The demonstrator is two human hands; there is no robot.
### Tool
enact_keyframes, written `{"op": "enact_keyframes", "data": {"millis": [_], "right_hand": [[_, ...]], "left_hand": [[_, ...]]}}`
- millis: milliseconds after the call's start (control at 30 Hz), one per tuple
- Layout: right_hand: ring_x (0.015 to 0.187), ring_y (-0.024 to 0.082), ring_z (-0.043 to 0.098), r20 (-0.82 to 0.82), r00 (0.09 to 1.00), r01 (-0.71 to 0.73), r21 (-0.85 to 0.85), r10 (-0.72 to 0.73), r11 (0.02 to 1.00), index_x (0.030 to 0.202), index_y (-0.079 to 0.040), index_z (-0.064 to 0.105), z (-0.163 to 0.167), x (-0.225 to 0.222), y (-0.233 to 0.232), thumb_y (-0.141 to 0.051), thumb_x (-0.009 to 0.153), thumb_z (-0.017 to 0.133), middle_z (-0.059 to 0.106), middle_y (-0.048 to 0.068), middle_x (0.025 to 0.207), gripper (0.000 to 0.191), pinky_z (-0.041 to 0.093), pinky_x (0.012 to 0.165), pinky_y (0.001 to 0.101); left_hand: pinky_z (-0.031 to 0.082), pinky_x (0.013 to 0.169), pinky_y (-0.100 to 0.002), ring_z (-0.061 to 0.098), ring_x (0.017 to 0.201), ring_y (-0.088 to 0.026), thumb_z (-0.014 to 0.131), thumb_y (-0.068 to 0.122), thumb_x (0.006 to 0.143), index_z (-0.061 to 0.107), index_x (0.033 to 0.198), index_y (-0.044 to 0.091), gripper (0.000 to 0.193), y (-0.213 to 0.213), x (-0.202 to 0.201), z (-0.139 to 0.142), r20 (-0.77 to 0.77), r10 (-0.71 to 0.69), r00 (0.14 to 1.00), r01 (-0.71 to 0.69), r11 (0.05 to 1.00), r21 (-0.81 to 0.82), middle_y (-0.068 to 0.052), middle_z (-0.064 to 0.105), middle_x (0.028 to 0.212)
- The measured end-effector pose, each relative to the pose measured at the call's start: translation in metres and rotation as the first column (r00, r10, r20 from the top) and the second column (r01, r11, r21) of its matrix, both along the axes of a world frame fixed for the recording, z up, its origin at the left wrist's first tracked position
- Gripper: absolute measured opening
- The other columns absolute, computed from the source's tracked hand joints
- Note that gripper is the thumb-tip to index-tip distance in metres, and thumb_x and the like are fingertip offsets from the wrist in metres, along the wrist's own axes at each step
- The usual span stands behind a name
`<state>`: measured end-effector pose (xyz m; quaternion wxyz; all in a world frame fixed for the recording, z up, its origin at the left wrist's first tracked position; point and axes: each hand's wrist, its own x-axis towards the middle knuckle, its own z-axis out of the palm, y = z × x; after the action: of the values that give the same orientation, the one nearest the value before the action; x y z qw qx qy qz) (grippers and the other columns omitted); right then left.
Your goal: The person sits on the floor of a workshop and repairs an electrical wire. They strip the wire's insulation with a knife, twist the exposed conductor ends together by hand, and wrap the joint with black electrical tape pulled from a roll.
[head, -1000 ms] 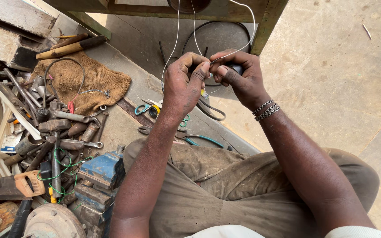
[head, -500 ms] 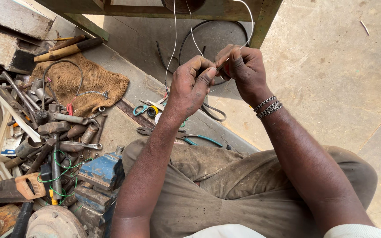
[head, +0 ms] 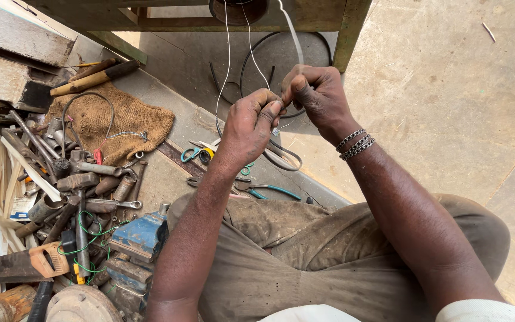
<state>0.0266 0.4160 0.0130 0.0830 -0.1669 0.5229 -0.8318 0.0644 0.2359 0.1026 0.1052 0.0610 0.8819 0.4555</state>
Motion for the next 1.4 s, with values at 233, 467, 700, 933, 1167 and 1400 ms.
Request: {"op": "enact_keyframes", "data": {"millis": [233,467,700,933,1167,1400], "right_hand": [[0.093,0.009,0.067,-0.255,0.966,-0.006,0.159,0.047,0.987,0.107,0.0,0.074,0.013,-0.002,0.009,-0.037,0.099,0.081,0.071,0.008,0.103,0.038,0.057,0.079,0.0239],[0.075,0.011,0.067,0.282,0.956,0.11,-0.091,-0.08,0.99,0.095,-0.004,0.07,0.017,0.006,0.002,-0.026,0.097,0.079,0.071,0.005,0.086,0.023,0.052,0.059,0.0254],[0.072,0.01,0.069,0.394,0.918,0.099,-0.109,-0.049,0.989,0.103,-0.006,0.071,0.027,-0.006,0.022,-0.037,0.099,0.069,0.07,0.002,0.079,0.031,0.052,0.056,0.0229],[0.075,0.009,0.067,0.162,0.987,-0.032,0.075,0.02,0.997,0.102,-0.002,0.074,0.029,0.011,0.001,-0.027,0.097,0.078,0.074,0.005,0.089,0.026,0.052,0.059,0.0223],[0.076,0.013,0.069,0.298,0.955,0.055,-0.148,-0.009,0.987,0.101,-0.003,0.071,0.03,0.003,0.016,-0.022,0.096,0.078,0.072,0.007,0.089,0.021,0.053,0.06,0.0267],[0.072,0.013,0.066,0.289,0.95,0.131,-0.033,-0.116,0.991,0.099,-0.003,0.071,0.019,-0.01,0.015,-0.026,0.096,0.079,0.069,0.007,0.084,0.024,0.052,0.06,0.0271]], "left_hand": [[0.052,0.06,-0.026,0.057,0.066,-0.006,0.057,0.02,0.106,0.065,0.1,0.003,0.019,-0.001,0.0,0.005,0.028,0.123,0.992,-0.126,0.98,0.156,0.0,0.062,0.076],[0.055,0.065,-0.032,0.068,0.074,-0.012,0.062,0.018,0.108,0.06,0.098,0.004,0.017,0.022,0.01,0.008,-0.428,0.064,0.901,-0.098,0.994,-0.057,-0.005,0.065,0.081],[0.058,0.065,-0.034,0.071,0.077,-0.016,0.063,0.016,0.106,0.061,0.098,0.004,0.015,0.018,0.014,0.016,-0.42,0.075,0.904,-0.103,0.994,-0.046,-0.008,0.067,0.083],[0.063,0.069,-0.031,0.074,0.081,-0.013,0.061,0.021,0.106,0.059,0.105,0.005,0.016,0.005,0.013,0.006,-0.218,0.046,0.975,-0.038,0.998,0.041,-0.006,0.07,0.087],[0.059,0.082,-0.031,0.073,0.093,-0.013,0.077,0.029,0.095,0.071,0.105,0.006,0.026,-0.024,0.012,-0.013,-0.082,-0.232,0.969,0.23,0.973,-0.038,-0.007,0.075,0.093],[0.055,0.073,-0.024,0.059,0.082,-0.005,0.069,0.024,0.1,0.058,0.121,0.008,0.029,-0.045,-0.002,-0.018,-0.1,-0.056,0.993,0.083,0.955,0.286,0.002,0.059,0.093]]}}
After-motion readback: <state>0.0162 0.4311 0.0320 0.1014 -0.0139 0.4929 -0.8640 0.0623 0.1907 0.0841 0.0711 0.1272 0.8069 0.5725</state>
